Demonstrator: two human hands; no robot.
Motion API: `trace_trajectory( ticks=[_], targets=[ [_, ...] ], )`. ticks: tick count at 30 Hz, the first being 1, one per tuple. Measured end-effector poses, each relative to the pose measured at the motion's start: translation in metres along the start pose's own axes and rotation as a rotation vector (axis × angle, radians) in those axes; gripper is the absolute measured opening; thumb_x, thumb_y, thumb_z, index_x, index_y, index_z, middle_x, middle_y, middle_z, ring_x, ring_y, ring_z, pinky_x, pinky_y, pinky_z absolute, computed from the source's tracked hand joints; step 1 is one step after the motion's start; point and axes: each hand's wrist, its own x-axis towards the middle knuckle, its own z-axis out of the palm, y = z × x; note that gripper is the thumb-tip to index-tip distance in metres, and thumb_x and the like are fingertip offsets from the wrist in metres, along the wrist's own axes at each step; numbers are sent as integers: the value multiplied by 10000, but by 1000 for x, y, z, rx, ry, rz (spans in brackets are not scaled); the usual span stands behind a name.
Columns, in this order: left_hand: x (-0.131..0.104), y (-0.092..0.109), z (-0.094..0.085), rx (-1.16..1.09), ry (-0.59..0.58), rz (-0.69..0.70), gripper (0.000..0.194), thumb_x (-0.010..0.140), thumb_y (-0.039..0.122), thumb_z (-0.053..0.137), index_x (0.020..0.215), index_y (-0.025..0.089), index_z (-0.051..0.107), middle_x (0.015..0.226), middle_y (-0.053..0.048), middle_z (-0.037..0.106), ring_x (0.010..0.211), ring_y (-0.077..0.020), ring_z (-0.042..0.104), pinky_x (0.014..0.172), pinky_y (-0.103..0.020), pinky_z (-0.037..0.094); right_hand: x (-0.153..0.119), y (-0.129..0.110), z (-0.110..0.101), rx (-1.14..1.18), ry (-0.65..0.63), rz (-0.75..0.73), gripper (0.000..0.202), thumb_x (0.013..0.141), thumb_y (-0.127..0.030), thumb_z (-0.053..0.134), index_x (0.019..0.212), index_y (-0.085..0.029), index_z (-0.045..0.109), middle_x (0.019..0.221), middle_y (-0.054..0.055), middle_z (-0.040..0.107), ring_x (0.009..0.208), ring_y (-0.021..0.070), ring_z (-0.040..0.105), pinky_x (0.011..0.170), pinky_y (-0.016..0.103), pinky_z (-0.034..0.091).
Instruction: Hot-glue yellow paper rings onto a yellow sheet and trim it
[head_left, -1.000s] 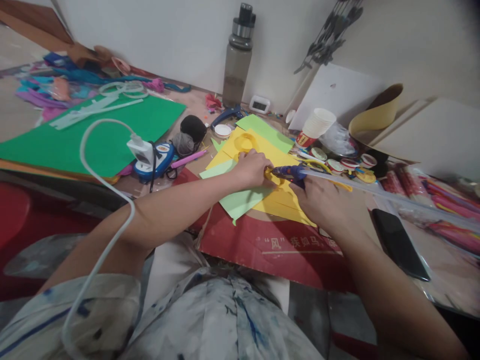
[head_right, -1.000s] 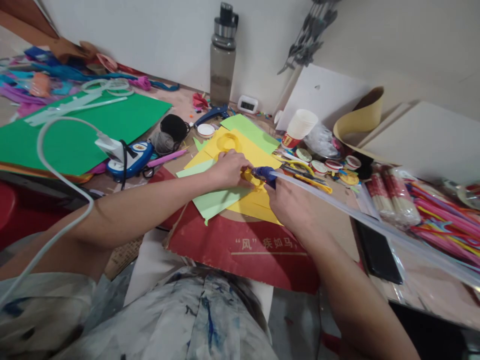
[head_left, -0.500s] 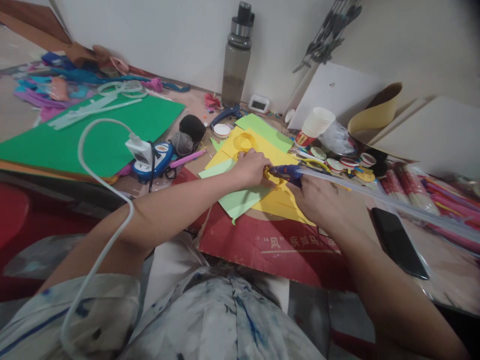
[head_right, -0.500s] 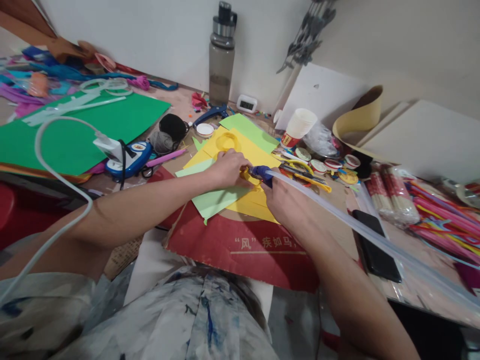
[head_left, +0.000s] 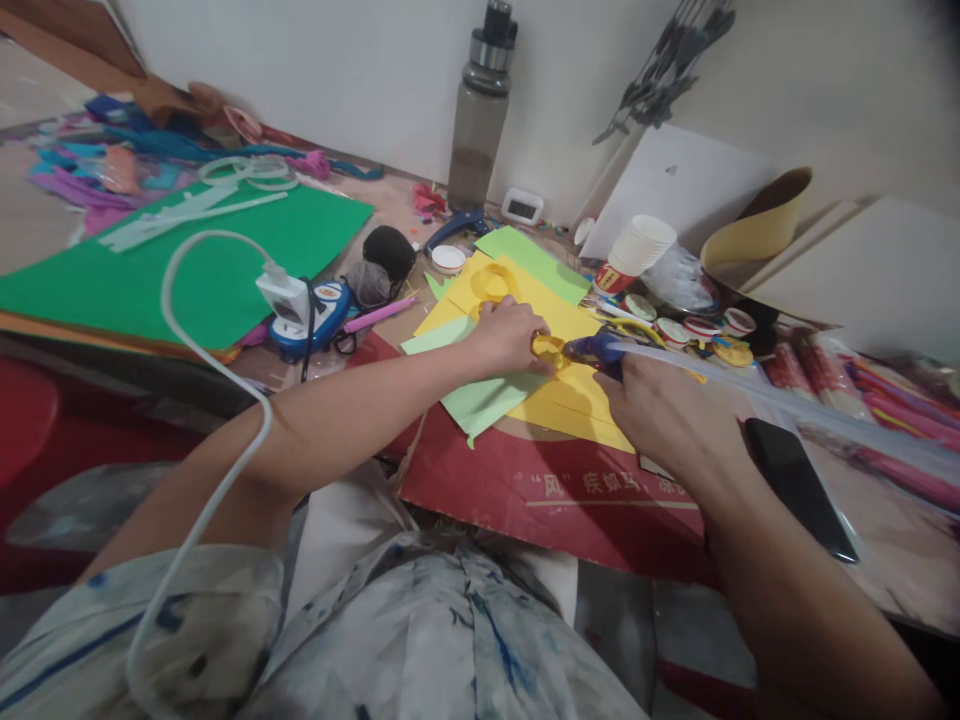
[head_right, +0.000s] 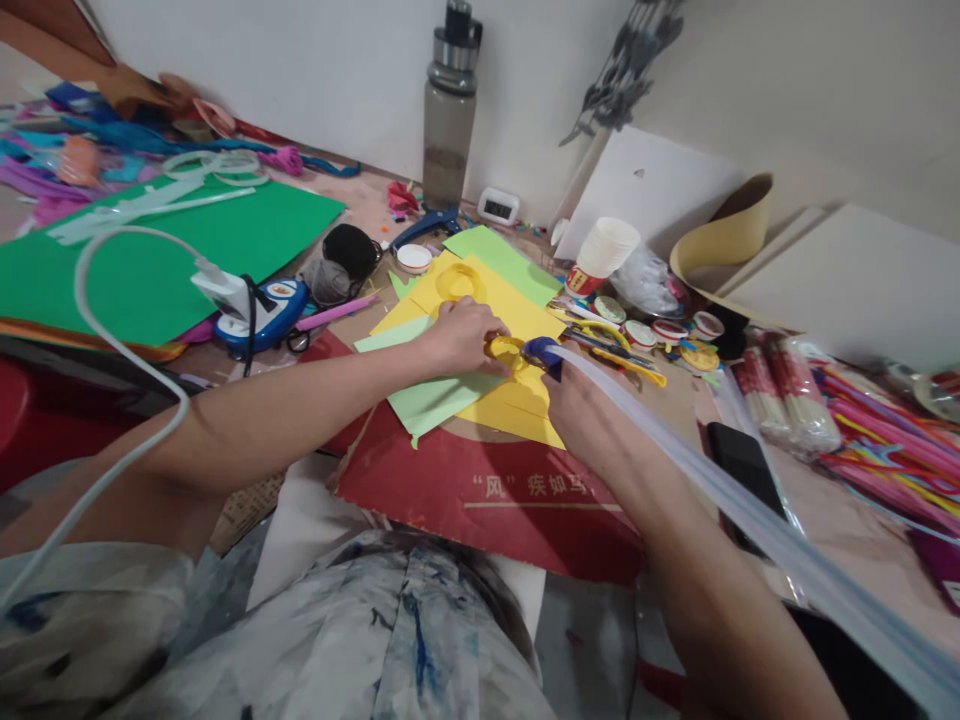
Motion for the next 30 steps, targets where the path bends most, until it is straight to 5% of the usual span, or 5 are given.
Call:
trace_trajectory(
  ticks=[8, 15, 30],
  targets=[
    [-3, 0, -7, -60, 63, 4, 610, 723, 544, 793, 1230, 230, 667, 1110, -69, 721, 1134, -305, 503, 869, -399, 271, -3, 7, -4, 97, 24, 65, 353, 988, -336, 434, 1180, -113, 629, 1129, 209, 710, 1082, 342, 649, 875, 411, 461],
    [-10, -7, -18, 29, 7, -64, 529, 715, 521, 789, 1156, 239, 720, 1147, -82, 707, 1194, -341, 452, 878, -414, 280, 2, 3, 2, 259, 28, 65, 297, 971, -350, 467, 1070, -142, 656, 1047, 184, 721, 995, 314, 663, 833, 384, 472],
    [-11, -9, -20, 9, 22, -78, 362, 743, 396, 775, 1078, 258, 757, 1024, -56, 758, 1173, -319, 518, 920, -455, 340, 22, -3, 27, 498, -48, 8, 320, 993, -301, 452, 1170, -101, 630, 1201, 210, 693, 1133, 314, 639, 922, 376, 459]
  ],
)
